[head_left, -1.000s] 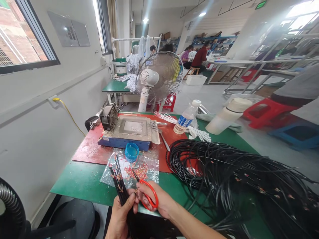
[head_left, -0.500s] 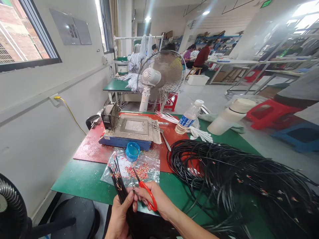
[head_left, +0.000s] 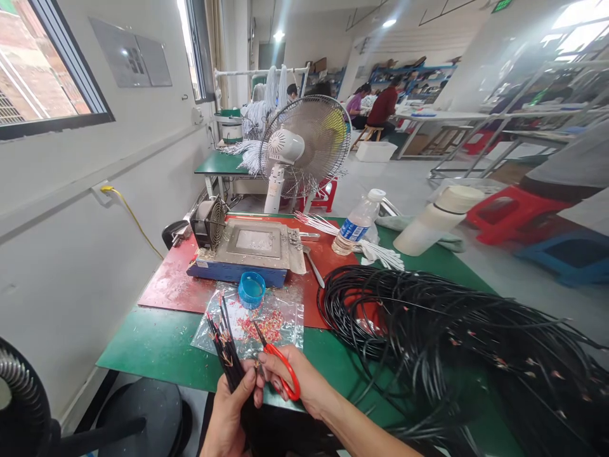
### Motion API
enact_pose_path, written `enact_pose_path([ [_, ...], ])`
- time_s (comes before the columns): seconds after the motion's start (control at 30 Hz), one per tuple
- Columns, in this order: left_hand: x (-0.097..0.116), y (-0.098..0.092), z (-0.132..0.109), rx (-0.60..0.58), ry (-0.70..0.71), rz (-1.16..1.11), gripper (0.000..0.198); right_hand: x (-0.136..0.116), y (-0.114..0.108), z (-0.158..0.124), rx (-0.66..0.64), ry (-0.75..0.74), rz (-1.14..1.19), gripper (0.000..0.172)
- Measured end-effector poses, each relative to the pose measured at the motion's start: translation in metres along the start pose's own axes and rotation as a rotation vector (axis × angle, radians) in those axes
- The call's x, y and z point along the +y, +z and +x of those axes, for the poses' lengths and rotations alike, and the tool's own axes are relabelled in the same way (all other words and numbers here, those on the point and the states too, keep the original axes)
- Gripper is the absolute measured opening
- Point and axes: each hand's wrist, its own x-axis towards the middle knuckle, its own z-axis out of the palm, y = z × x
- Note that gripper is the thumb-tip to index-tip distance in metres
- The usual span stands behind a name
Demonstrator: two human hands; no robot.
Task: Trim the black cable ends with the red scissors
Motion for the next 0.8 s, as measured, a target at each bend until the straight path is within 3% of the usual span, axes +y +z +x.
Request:
enact_pose_path([
  [0.43, -0.0031, -0.0017, 0.0003, 0.047, 0.009, -0.015, 0.023, -0.0013, -0.001, -0.0013, -0.013, -0.043, -0.139, 0.044],
  [0.8, -0.006, -0.006, 0.0021, 0.015, 0.002, -0.016, 0.024, -0.0006, 0.0, -0.0044, 0.012, -0.038, -0.171, 0.045],
])
